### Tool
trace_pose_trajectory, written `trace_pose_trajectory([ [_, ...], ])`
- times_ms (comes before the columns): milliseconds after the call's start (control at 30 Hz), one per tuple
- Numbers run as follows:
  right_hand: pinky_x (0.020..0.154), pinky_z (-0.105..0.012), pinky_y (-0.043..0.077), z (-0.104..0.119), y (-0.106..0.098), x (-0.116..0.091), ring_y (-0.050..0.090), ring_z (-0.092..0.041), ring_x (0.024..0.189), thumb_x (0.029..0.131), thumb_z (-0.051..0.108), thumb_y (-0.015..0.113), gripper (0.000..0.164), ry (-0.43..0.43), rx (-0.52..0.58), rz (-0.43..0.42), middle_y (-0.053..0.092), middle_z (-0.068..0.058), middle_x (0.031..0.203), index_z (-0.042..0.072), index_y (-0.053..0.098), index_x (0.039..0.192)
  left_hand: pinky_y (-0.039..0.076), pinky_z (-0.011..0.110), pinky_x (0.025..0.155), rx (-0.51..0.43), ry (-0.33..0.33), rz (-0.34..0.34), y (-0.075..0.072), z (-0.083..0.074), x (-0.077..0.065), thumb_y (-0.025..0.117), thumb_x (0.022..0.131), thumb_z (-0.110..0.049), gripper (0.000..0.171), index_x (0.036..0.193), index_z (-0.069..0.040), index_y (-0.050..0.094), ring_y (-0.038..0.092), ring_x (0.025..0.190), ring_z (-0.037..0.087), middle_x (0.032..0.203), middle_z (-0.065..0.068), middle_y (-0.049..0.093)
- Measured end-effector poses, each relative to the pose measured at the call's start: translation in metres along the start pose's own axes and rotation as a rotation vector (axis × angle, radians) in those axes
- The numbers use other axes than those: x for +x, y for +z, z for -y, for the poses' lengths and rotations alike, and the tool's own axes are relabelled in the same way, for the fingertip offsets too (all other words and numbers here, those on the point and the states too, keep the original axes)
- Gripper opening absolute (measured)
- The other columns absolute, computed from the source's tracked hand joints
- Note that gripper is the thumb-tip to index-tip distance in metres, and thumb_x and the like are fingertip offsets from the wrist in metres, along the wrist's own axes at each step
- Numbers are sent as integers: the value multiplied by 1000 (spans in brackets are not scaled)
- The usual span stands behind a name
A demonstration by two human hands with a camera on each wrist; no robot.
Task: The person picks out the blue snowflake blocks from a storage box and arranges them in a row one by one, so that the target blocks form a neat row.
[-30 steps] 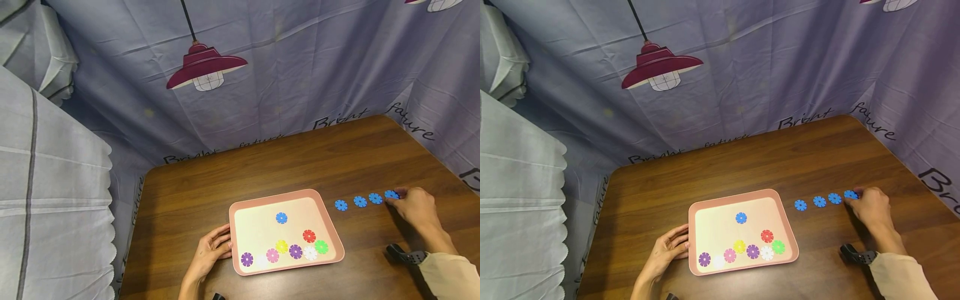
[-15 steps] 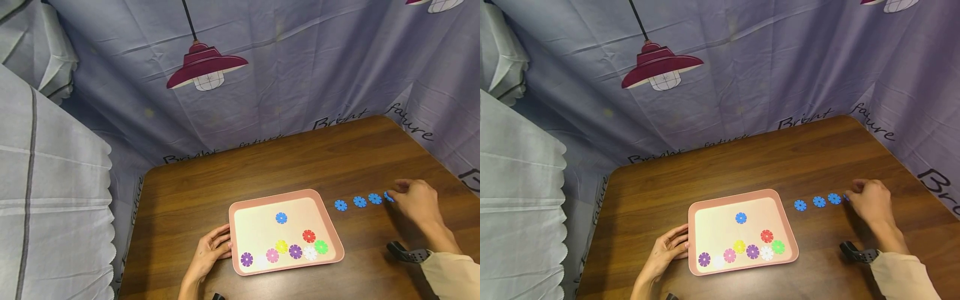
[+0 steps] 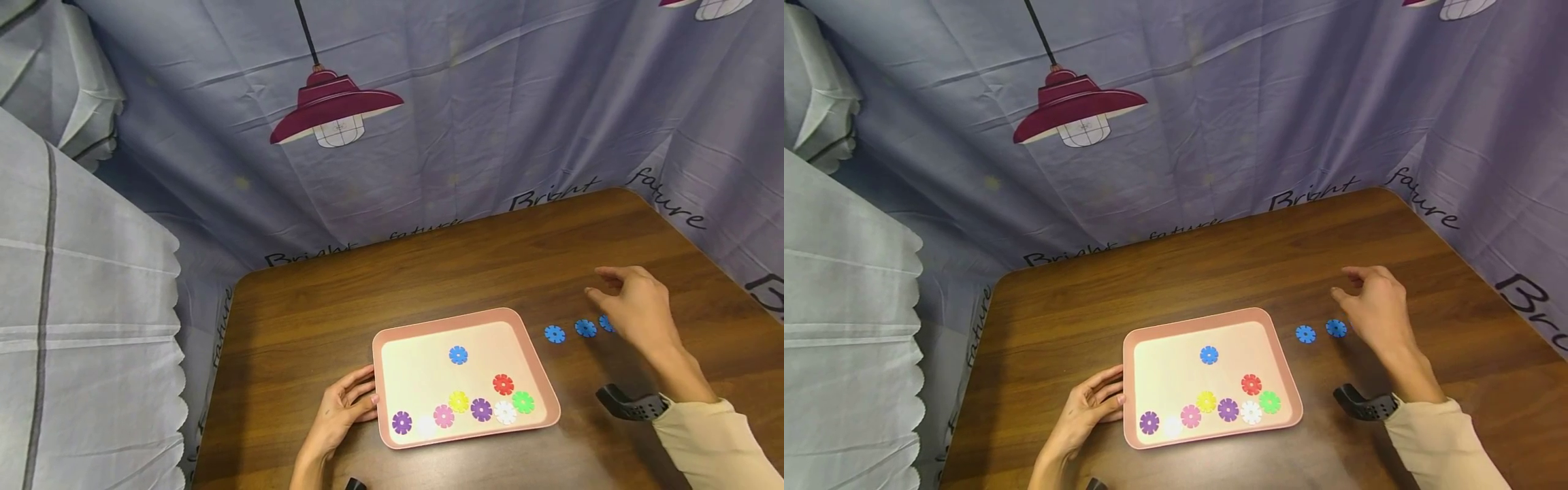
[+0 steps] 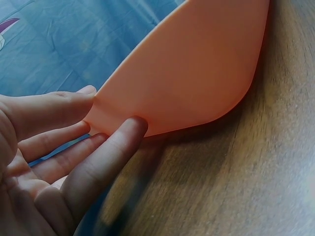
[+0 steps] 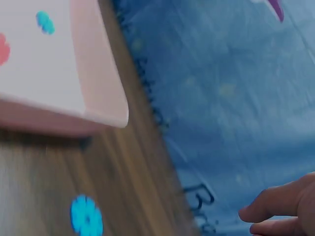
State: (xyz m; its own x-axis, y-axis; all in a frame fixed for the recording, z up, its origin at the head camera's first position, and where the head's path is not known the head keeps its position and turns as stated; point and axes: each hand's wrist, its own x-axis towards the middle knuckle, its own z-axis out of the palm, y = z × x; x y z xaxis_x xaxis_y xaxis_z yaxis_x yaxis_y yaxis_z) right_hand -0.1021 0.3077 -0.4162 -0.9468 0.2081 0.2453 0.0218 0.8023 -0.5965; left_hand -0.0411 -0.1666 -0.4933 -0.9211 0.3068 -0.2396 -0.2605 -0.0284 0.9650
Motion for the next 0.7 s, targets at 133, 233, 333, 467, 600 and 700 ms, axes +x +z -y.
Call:
trace_pose_trajectory([
  [133,81,-56,43,22,10,-1,57,-43,96,86,14,70,40,-10,26,22,59,-29,107,-10,64,118,59,39,84,0,-2,-2,0,0,0,68,92,-1,59,144,7,41,56,120,35,139,31,47],
  [233,80,-56,45,36,19,-3,59,-42,95,86,12,71,40,-25,54,45,59,-28,107,-9,63,119,59,40,84,0,-3,-4,0,0,-1,68,91,-1,60,144,8,41,57,119,35,139,31,47],
  [333,79,-56,49,49,30,-6,60,-42,94,85,10,72,40,-37,91,63,59,-26,107,-9,64,119,60,40,83,3,-4,-8,0,1,-2,68,91,-1,60,143,8,41,58,118,34,139,32,47],
  [467,77,-54,52,62,46,-11,61,-41,94,84,9,73,39,-51,132,83,60,-25,106,-9,65,117,59,40,84,-3,0,-7,0,1,-1,68,91,-1,59,143,8,41,57,119,35,140,31,47],
  [600,78,-53,52,72,57,-15,59,-39,95,84,8,73,37,-53,159,122,60,-24,105,-8,65,116,59,41,85,-11,6,-8,0,1,0,68,91,-1,59,143,8,41,56,121,35,141,30,45],
  [700,79,-51,52,77,63,-17,59,-38,96,85,8,72,36,-45,175,159,60,-23,106,-8,65,116,59,41,85,-11,7,-8,0,2,0,68,91,0,59,143,8,41,56,121,35,142,30,44],
])
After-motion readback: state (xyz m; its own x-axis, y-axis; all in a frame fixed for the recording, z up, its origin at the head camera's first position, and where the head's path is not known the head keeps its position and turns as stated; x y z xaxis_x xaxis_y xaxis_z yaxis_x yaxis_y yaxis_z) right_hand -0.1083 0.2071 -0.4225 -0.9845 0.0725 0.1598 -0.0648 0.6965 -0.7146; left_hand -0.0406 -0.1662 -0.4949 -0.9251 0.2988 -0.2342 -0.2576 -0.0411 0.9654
